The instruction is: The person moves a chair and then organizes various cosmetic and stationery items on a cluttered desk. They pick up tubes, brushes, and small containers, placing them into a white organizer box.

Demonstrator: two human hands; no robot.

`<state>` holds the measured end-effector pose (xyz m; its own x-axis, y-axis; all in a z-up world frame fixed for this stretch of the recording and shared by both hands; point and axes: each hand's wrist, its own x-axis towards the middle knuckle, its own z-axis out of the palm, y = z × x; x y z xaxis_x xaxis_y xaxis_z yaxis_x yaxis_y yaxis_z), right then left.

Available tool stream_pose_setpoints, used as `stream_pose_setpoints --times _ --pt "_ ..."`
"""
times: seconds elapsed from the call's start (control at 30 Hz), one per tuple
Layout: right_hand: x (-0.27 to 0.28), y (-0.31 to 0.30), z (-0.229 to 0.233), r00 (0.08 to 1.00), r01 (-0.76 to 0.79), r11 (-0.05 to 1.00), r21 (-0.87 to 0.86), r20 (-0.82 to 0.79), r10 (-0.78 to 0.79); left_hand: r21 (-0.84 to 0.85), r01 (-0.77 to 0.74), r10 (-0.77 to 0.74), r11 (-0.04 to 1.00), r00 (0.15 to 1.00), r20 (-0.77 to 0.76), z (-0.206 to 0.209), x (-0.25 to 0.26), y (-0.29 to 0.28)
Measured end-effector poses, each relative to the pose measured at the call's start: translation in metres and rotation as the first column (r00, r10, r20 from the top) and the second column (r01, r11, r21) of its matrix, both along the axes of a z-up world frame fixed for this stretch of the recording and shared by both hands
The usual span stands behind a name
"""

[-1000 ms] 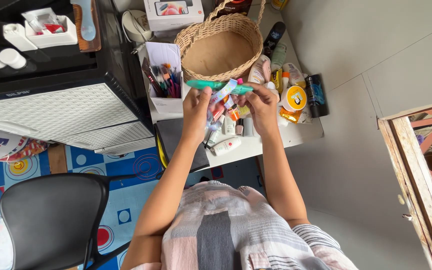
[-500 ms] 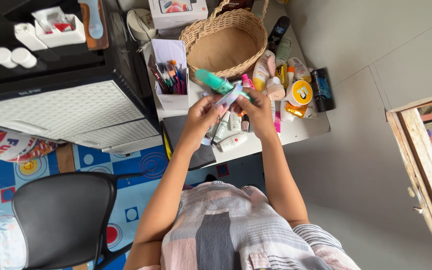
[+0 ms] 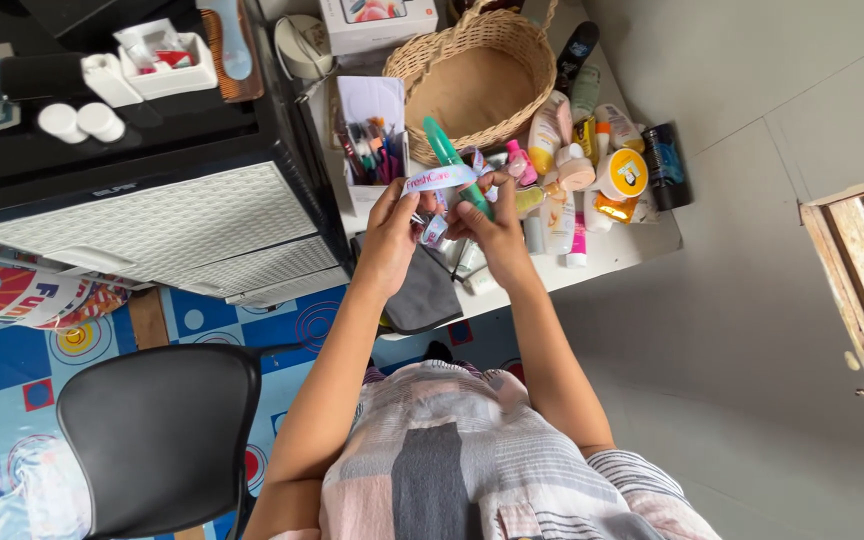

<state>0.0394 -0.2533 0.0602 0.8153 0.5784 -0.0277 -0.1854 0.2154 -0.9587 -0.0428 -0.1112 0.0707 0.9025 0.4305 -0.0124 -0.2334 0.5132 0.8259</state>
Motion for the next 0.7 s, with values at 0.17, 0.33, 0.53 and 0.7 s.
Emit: stream_pose_setpoints --times 0.17,0.33,0.53,0.7 --pt "-0.033 0.027 0.012 0.996 -0.006 1.000 -0.021 0.085 0.008 0.243 -0.055 0.061 0.969 0.998 -0.017 0.028 -0.022 0.007" --pt "-0.046 0.046 0.011 0.995 0.019 1.000 -0.016 0.101 -0.017 0.236 -0.060 0.059 0.970 0.998 0.013 0.025 -0.035 0.014" --pt "-0.051 0.061 -0.009 0.974 0.211 0.976 0.058 0.065 -0.215 0.489 -0.101 0.148 0.867 0.987 -0.058 0.001 -0.052 0.039" --pt "-0.065 0.074 0.010 0.951 0.270 0.961 0.062 0.141 -0.277 0.655 -0.040 0.249 0.755 0.941 -0.229 -0.032 -0.051 0.042"
